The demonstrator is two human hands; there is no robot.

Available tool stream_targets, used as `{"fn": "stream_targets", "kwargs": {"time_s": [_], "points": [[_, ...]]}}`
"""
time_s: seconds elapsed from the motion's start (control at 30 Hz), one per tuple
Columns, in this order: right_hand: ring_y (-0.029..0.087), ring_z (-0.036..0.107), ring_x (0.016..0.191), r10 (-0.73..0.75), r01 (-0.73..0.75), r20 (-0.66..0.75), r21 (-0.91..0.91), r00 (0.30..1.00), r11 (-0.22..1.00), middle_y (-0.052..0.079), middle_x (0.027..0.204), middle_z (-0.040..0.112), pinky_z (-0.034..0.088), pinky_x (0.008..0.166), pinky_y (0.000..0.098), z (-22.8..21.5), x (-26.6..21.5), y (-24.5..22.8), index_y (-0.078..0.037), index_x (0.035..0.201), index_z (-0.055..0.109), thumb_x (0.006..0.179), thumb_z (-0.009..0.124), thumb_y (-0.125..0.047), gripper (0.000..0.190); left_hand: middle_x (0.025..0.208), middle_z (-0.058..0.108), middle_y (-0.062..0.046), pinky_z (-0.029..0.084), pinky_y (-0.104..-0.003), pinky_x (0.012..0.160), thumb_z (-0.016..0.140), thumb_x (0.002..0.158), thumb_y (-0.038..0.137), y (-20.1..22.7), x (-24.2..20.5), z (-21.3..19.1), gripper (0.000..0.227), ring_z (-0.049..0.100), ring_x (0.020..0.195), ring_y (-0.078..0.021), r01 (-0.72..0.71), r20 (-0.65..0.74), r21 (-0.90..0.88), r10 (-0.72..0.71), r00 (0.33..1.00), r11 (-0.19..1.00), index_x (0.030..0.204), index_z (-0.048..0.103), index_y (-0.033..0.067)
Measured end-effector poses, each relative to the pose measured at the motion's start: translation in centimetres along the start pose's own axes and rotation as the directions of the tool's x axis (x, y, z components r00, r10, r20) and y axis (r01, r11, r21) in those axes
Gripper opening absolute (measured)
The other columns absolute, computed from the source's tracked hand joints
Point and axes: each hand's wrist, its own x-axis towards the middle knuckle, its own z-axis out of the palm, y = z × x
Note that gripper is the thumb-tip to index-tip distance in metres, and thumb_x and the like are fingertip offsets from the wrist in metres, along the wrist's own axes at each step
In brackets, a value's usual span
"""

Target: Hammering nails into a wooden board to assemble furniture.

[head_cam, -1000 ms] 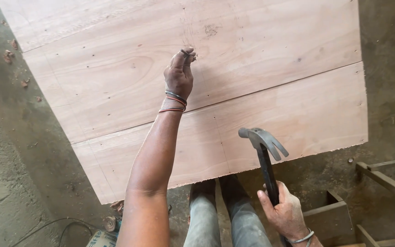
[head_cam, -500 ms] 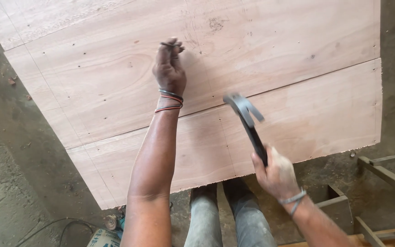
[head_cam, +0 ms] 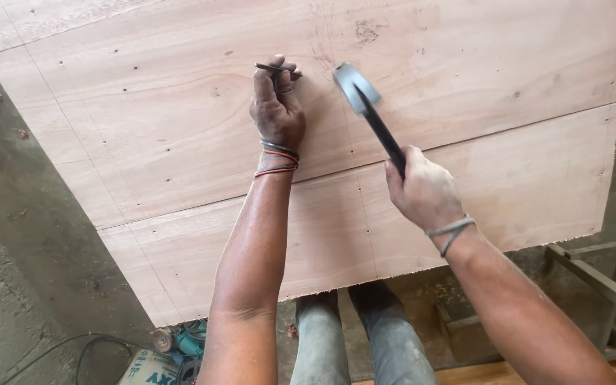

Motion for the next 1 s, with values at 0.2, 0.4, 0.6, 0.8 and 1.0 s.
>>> {"fn": "stream_targets", "kwargs": {"time_s": [0.2,0.4,0.6,0.8,1.0], "points": [[0.027,0.067,0.053,-0.048,0.048,-0.077,0.011,0.996,0.999,0.01,0.063,0.063,0.055,0.049,0.0388,-0.5,-0.5,-0.9,0.002,0.106,0.061,0.107,0.061,-0.029,0.031,0.107,0.073,-0.006,0.065,-0.03,0.089,0.053,0.112,0.005,0.3,-0.3,-0.1,0.017,0.075,0.099,-0.0149,0.052,0.003,0.014,-0.052,0.999,0.999,0.128,0.058,0.0059],[0.032,0.068,0.057,-0.026,0.028,-0.071,0.031,0.997,0.999,0.014,0.068,0.065,0.056,0.053,0.0426,-0.4,0.1,-1.6,0.002,0.104,0.06,0.108,0.059,-0.028,0.03,0.11,0.072,-0.008,0.065,-0.03,0.09,0.053,0.112,0.004,0.5,0.2,-0.1,0.017,0.075,0.102,-0.017,0.013,0.017,0.024,-0.014,1.0,1.0,0.128,0.058,0.0062],[0.036,0.07,0.061,0.069,-0.069,0.005,0.059,0.998,0.996,0.016,0.068,0.067,0.058,0.056,0.0462,-0.1,-2.0,0.3,0.001,0.105,0.061,0.106,0.06,-0.028,0.029,0.107,0.072,-0.009,0.065,-0.031,0.09,0.057,0.109,0.001,1.1,-0.3,-0.6,0.015,0.075,0.1,-0.0175,-0.041,0.067,0.048,0.038,0.997,0.998,0.123,0.062,0.0059],[0.038,0.069,0.065,0.154,-0.145,-0.117,0.084,0.981,0.986,0.018,0.071,0.068,0.056,0.058,0.0467,-0.6,-7.3,0.7,0.001,0.111,0.064,0.102,0.065,-0.028,0.03,0.108,0.072,-0.01,0.063,-0.033,0.084,0.065,0.104,-0.001,4.0,2.0,-0.3,0.02,0.075,0.098,-0.0256,-0.235,0.348,0.095,0.189,0.918,0.967,0.121,0.064,0.01],[0.036,0.071,0.067,0.182,-0.162,-0.123,0.157,0.976,0.974,0.018,0.074,0.067,0.056,0.059,0.0442,-1.1,-9.6,0.7,0.001,0.112,0.064,0.102,0.065,-0.029,0.031,0.106,0.072,-0.008,0.061,-0.038,0.077,0.067,0.103,0.003,4.0,3.0,0.9,0.018,0.073,0.095,-0.0292,-0.301,0.443,0.156,0.206,0.872,0.941,0.117,0.063,0.013]]}}
